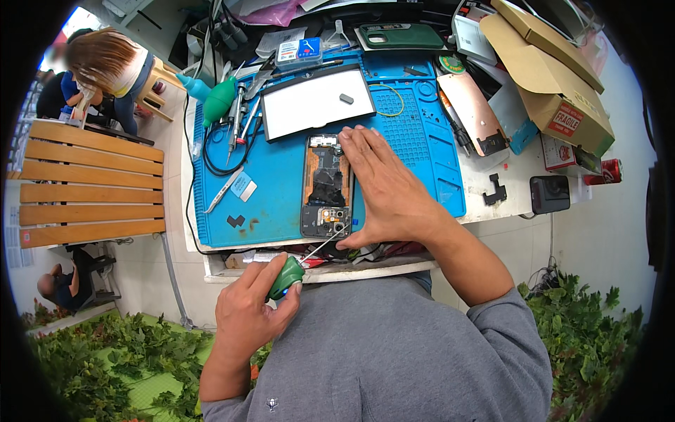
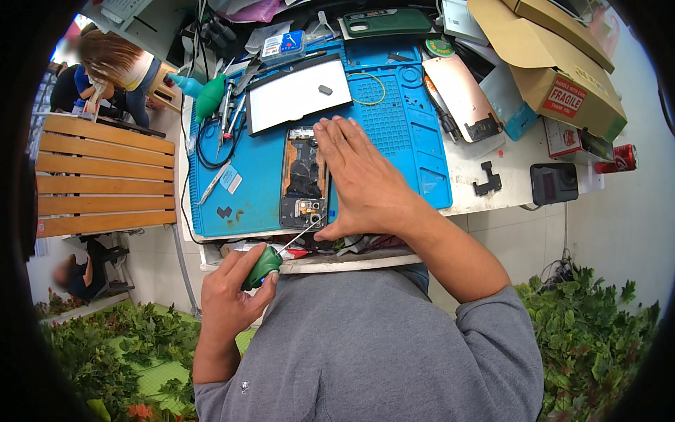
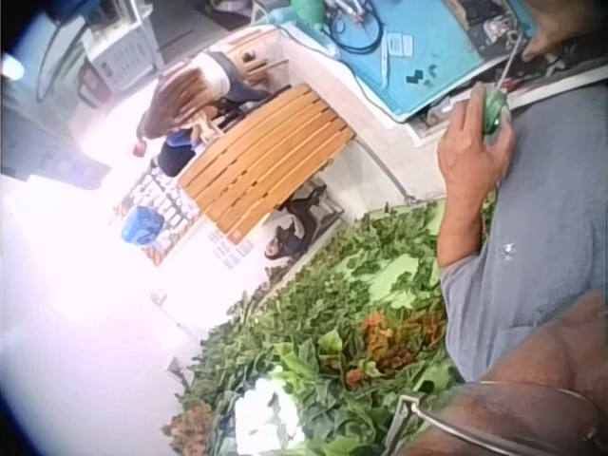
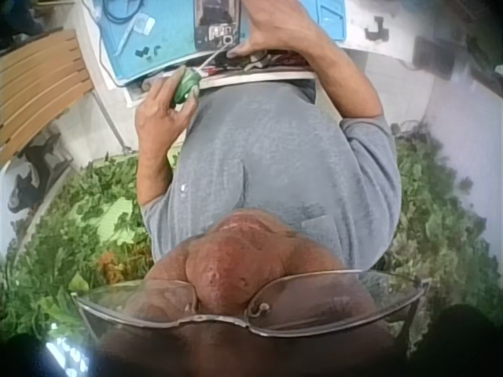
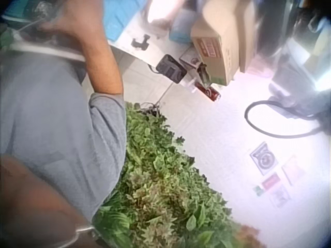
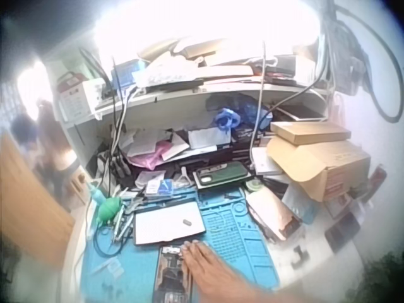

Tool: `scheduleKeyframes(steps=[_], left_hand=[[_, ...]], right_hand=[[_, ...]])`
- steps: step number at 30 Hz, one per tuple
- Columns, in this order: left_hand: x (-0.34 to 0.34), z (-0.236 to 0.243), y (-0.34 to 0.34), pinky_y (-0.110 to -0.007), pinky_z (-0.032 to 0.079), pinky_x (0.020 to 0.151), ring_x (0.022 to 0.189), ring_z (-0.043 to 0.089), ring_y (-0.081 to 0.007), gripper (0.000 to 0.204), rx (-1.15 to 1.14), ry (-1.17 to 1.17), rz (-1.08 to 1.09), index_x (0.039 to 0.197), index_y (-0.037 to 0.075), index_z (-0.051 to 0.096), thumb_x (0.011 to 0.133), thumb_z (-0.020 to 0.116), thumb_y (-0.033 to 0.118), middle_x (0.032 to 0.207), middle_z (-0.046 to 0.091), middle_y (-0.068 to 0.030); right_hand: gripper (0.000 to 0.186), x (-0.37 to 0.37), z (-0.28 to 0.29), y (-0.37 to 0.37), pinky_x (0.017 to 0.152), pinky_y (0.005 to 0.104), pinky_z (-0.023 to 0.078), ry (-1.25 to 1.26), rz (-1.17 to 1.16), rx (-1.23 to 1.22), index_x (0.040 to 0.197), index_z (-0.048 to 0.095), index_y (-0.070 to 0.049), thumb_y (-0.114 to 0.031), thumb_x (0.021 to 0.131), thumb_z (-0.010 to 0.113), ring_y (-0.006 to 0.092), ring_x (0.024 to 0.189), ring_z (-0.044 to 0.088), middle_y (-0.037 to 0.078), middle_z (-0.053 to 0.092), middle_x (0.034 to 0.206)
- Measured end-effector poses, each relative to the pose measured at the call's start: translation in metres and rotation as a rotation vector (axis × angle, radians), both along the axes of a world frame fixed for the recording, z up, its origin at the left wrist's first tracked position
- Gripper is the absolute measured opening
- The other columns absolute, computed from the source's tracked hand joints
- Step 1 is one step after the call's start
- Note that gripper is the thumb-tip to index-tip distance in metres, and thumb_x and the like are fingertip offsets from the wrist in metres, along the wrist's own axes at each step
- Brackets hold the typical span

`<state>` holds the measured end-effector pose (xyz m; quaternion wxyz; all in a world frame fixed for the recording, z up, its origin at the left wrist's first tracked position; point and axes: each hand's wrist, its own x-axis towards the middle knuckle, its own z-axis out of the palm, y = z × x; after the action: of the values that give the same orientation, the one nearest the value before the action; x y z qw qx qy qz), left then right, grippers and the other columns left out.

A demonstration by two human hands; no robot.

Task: The person opens a drawer to retrieve a tool, then uses a screwdriver to remove screws from the internal components of a disassembled smartphone on a repair mat.

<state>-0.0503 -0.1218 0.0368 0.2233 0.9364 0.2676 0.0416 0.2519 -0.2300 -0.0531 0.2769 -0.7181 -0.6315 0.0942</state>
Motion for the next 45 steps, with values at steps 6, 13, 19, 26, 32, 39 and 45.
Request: scheduleKeyframes(steps=[6,13,19,26,32,39,45], left_hand=[[-0.001,-0.003,-0.002,-0.042,0.063,0.071,0.081,0.079,-0.0327,0.049,-0.004,-0.019,0.006,0.139,0.004,0.082,0.093,0.093,0.017,0.1,0.078,-0.0128],[0.0,-0.002,-0.002,-0.041,0.062,0.07,0.079,0.079,-0.0319,0.049,-0.003,-0.021,0.005,0.139,0.004,0.082,0.093,0.092,0.017,0.099,0.077,-0.0123],[-0.002,0.003,-0.004,-0.042,0.061,0.069,0.078,0.078,-0.0316,0.049,-0.006,0.006,0.006,0.14,0.004,0.082,0.094,0.092,0.017,0.098,0.076,-0.0123],[0.013,0.0,0.001,-0.043,0.061,0.068,0.077,0.077,-0.0322,0.048,0.033,-0.021,0.004,0.139,0.003,0.082,0.094,0.093,0.018,0.098,0.076,-0.0128],[0.013,-0.003,0.003,-0.046,0.059,0.064,0.072,0.075,-0.033,0.05,0.055,-0.043,-0.014,0.141,0.004,0.081,0.096,0.092,0.024,0.096,0.072,-0.0105],[0.013,0.0,0.003,-0.046,0.059,0.063,0.073,0.076,-0.033,0.049,0.04,-0.032,-0.019,0.14,0.004,0.081,0.096,0.092,0.025,0.096,0.073,-0.011],[0.017,0.0,0.004,-0.042,0.061,0.068,0.08,0.079,-0.0319,0.048,0.019,-0.01,0.008,0.14,0.002,0.081,0.096,0.092,0.018,0.1,0.077,-0.0134]], right_hand=[[0.171,0.0,0.0,0.0,0.147,0.0581,0.024,-0.008,0.002,-0.006,0.182,0.021,0.012,-0.066,0.058,0.11,0.0565,0.175,0.027,0.036,0.034,0.184],[0.171,0.0,0.002,0.0,0.148,0.0581,0.023,-0.005,-0.001,-0.013,0.181,0.021,0.011,-0.066,0.058,0.11,0.0564,0.175,0.027,0.036,0.034,0.184],[0.172,0.0,0.002,0.0,0.148,0.0581,0.023,-0.002,0.0,-0.014,0.181,0.021,0.012,-0.067,0.058,0.11,0.0563,0.175,0.027,0.037,0.034,0.184],[0.17,0.001,0.001,0.0,0.148,0.0589,0.022,0.003,0.002,-0.014,0.182,0.021,0.011,-0.066,0.059,0.11,0.0564,0.175,0.027,0.037,0.034,0.184],[0.17,0.0,0.0,0.0,0.148,0.059,0.022,0.008,0.006,0.005,0.182,0.021,0.011,-0.065,0.059,0.11,0.0569,0.175,0.027,0.037,0.034,0.184],[0.17,0.0,0.002,0.0,0.148,0.0583,0.023,0.004,0.001,-0.005,0.182,0.021,0.011,-0.066,0.059,0.11,0.0569,0.174,0.028,0.037,0.034,0.184],[0.17,0.0,0.001,0.0,0.148,0.0583,0.023,-0.009,0.004,-0.003,0.182,0.02,0.011,-0.067,0.06,0.109,0.0566,0.174,0.027,0.037,0.034,0.184]])
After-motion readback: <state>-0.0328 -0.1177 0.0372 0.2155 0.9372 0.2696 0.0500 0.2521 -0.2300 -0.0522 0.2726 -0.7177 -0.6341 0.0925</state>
